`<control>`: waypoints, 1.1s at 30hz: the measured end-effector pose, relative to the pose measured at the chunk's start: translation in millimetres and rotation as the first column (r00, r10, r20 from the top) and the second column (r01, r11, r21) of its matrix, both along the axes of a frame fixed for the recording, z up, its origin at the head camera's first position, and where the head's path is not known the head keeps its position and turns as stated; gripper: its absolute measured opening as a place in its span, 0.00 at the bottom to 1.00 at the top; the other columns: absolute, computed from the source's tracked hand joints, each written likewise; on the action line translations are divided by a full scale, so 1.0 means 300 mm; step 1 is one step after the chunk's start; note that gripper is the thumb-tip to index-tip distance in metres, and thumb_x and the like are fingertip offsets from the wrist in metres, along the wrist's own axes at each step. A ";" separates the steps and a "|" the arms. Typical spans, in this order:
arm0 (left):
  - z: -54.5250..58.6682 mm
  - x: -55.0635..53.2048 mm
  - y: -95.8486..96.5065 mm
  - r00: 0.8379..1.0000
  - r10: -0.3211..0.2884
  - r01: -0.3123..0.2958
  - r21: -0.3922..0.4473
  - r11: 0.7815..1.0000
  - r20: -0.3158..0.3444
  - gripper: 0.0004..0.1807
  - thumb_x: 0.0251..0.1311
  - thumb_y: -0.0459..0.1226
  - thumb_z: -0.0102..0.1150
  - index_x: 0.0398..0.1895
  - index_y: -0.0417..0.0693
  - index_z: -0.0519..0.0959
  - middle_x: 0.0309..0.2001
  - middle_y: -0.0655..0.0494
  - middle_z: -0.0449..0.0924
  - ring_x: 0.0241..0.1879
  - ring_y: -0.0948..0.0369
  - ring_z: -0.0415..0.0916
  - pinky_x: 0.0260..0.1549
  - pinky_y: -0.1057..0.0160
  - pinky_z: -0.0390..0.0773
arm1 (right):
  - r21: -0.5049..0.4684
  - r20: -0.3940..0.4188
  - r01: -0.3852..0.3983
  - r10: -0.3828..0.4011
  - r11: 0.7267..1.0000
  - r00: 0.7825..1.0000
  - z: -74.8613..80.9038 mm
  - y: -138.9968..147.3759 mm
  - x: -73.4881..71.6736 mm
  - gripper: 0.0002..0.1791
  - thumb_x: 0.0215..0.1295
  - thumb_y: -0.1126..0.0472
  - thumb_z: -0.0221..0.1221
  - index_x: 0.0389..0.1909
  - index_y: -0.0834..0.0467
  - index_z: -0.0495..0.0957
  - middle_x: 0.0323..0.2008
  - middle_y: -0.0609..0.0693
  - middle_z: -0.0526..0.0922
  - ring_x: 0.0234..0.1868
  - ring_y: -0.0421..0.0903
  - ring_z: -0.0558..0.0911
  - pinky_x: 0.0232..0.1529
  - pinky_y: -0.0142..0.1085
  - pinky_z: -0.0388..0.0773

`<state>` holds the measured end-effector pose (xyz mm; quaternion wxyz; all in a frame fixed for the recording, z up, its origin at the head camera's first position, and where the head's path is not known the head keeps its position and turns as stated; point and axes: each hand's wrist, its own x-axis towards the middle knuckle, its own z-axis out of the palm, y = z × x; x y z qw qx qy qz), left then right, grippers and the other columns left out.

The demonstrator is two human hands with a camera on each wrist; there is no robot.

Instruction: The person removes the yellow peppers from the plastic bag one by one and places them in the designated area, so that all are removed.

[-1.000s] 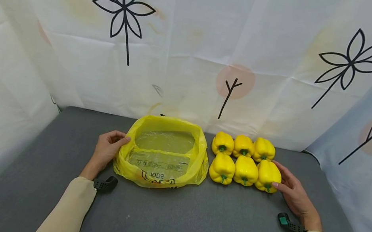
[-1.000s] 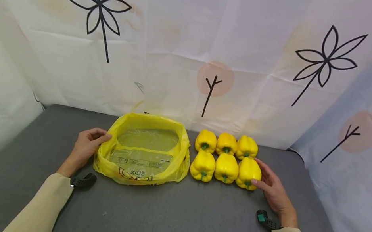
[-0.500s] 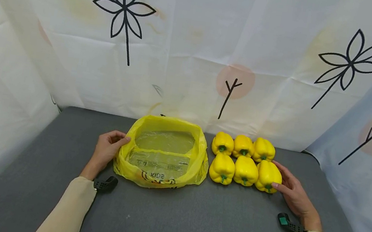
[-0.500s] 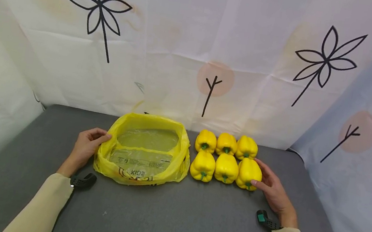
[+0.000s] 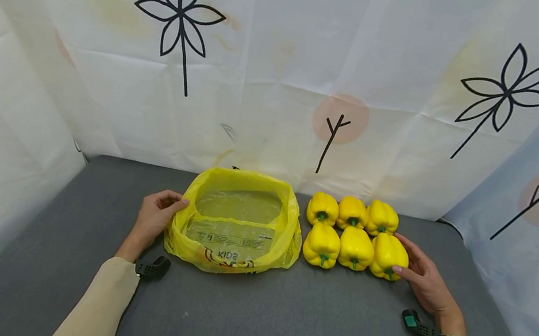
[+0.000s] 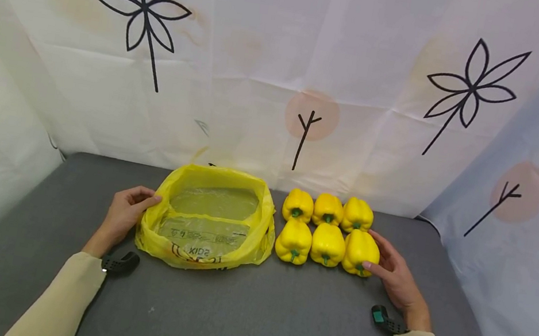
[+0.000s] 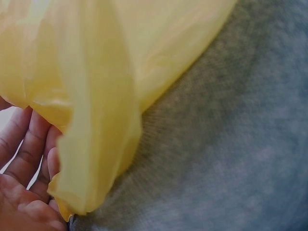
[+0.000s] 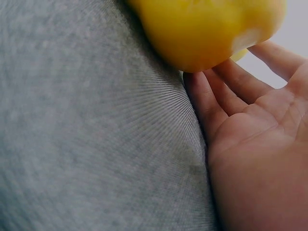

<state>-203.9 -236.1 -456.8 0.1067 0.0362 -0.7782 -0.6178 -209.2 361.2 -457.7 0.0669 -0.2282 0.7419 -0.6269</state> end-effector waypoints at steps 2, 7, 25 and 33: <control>-0.007 -0.005 -0.003 1.000 0.002 -0.002 -0.009 1.000 0.004 0.16 0.69 0.37 0.64 0.48 0.29 0.81 0.37 0.54 0.81 0.34 0.66 0.76 0.33 0.71 0.77 | 0.005 -0.001 0.001 -0.001 1.000 1.000 0.001 -0.001 0.000 0.36 0.74 0.75 0.49 0.80 0.63 0.49 0.68 0.36 0.66 0.62 0.32 0.71 0.56 0.24 0.72; 0.063 0.039 0.026 1.000 -0.011 0.011 -0.009 1.000 -0.006 0.14 0.70 0.34 0.63 0.47 0.27 0.80 0.37 0.52 0.81 0.33 0.66 0.75 0.33 0.71 0.77 | 0.013 -0.002 -0.002 0.002 1.000 1.000 0.004 -0.002 0.001 0.36 0.75 0.75 0.49 0.80 0.63 0.49 0.68 0.36 0.66 0.62 0.32 0.71 0.55 0.24 0.72; 0.104 0.064 0.039 1.000 -0.023 0.023 0.000 1.000 -0.013 0.15 0.69 0.35 0.63 0.47 0.27 0.80 0.37 0.52 0.81 0.34 0.66 0.76 0.34 0.71 0.78 | 0.017 -0.003 0.006 -0.006 1.000 1.000 0.008 -0.007 0.007 0.36 0.75 0.74 0.49 0.80 0.64 0.47 0.69 0.35 0.64 0.63 0.30 0.69 0.56 0.23 0.71; 0.046 0.027 0.018 1.000 -0.007 0.007 -0.020 1.000 -0.005 0.15 0.70 0.35 0.62 0.48 0.28 0.80 0.38 0.51 0.81 0.34 0.65 0.76 0.34 0.70 0.78 | -0.007 -0.005 0.021 -0.021 1.000 1.000 0.006 -0.007 0.009 0.34 0.76 0.73 0.47 0.80 0.65 0.48 0.69 0.35 0.63 0.65 0.30 0.68 0.57 0.22 0.69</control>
